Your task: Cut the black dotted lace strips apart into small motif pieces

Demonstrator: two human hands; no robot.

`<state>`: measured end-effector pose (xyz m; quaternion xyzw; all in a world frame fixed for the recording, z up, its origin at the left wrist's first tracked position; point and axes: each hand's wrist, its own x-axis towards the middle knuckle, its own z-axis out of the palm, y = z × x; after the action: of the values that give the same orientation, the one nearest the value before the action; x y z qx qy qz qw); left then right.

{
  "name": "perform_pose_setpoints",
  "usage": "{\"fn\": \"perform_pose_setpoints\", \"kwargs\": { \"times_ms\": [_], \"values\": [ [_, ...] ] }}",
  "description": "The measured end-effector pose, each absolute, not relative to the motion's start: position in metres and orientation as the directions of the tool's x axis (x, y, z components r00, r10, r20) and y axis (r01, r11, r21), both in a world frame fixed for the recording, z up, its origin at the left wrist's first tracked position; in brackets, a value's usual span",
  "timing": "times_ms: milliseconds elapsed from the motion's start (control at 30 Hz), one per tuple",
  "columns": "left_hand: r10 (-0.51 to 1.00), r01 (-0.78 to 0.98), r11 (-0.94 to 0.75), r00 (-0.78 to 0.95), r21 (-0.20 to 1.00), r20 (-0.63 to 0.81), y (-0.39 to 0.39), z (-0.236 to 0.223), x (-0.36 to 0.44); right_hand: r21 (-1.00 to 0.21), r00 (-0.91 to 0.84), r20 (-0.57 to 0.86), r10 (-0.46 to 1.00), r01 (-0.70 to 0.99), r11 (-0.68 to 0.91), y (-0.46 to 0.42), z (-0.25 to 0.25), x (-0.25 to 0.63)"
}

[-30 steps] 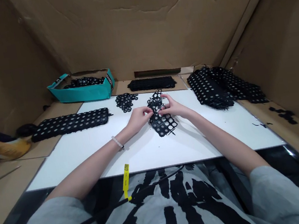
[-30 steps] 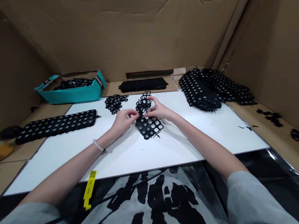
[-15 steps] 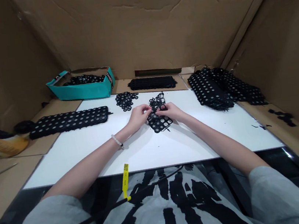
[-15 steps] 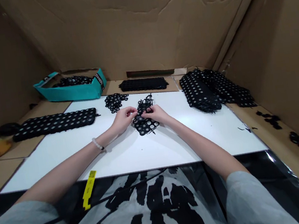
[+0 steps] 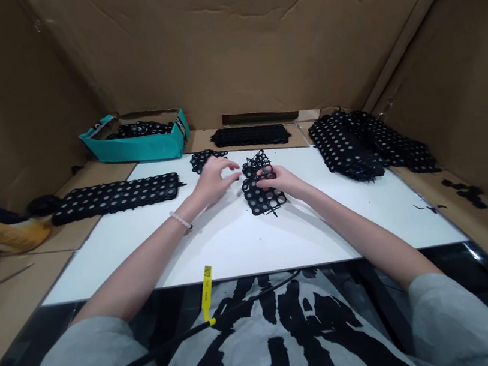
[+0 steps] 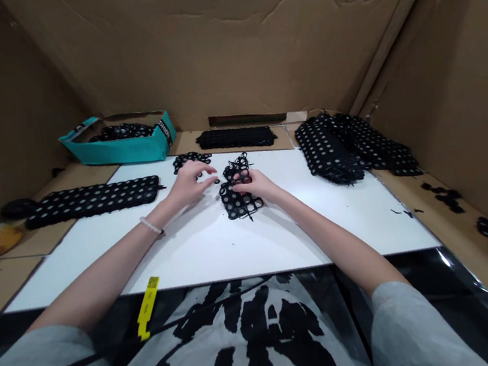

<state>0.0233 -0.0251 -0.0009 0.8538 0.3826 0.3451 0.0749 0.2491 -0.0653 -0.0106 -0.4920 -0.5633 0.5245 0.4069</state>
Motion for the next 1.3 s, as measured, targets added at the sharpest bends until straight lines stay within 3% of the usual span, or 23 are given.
{"fn": "perform_pose_setpoints", "kwargs": {
  "times_ms": [100,467,600,700,833,933,1100,1300],
  "values": [
    [0.656,0.528,-0.755,0.591,0.39,0.47,-0.047,0.001,0.043,-0.996,-0.22,-0.041,0.975,0.092,-0.021,-0.068,-0.01,0.247],
    [0.829,0.519,-0.556,0.41,0.649,0.381,-0.045,-0.015,0.055,-0.998,-0.175,-0.044,0.984,0.052,-0.035,-0.066,-0.018,0.246],
    [0.931,0.478,-0.361,0.139,0.801,0.337,-0.019,-0.013,0.04,-0.992,-0.112,-0.12,0.986,0.049,-0.115,-0.065,-0.017,0.246],
    [0.885,0.566,-0.309,-0.124,0.764,0.45,0.009,-0.011,0.007,-0.99,-0.08,-0.12,0.99,0.088,-0.113,-0.063,-0.017,0.248],
    [0.844,0.8,-0.334,0.018,0.499,0.537,0.024,-0.01,-0.022,-0.991,-0.113,-0.094,0.989,0.109,-0.081,-0.062,-0.016,0.251],
    [0.807,0.808,-0.437,0.159,0.395,0.569,0.009,-0.006,-0.01,-0.996,-0.178,-0.027,0.984,0.083,-0.012,-0.063,-0.013,0.252],
    [0.669,0.543,-0.742,0.562,0.392,0.488,-0.034,0.003,0.033,-0.999,-0.211,0.024,0.977,0.031,0.031,-0.067,-0.01,0.249],
    [0.719,0.506,-0.688,0.573,0.52,0.393,-0.047,-0.006,0.046,-1.0,-0.219,0.027,0.975,0.005,0.029,-0.068,-0.013,0.243]
  ]
}}
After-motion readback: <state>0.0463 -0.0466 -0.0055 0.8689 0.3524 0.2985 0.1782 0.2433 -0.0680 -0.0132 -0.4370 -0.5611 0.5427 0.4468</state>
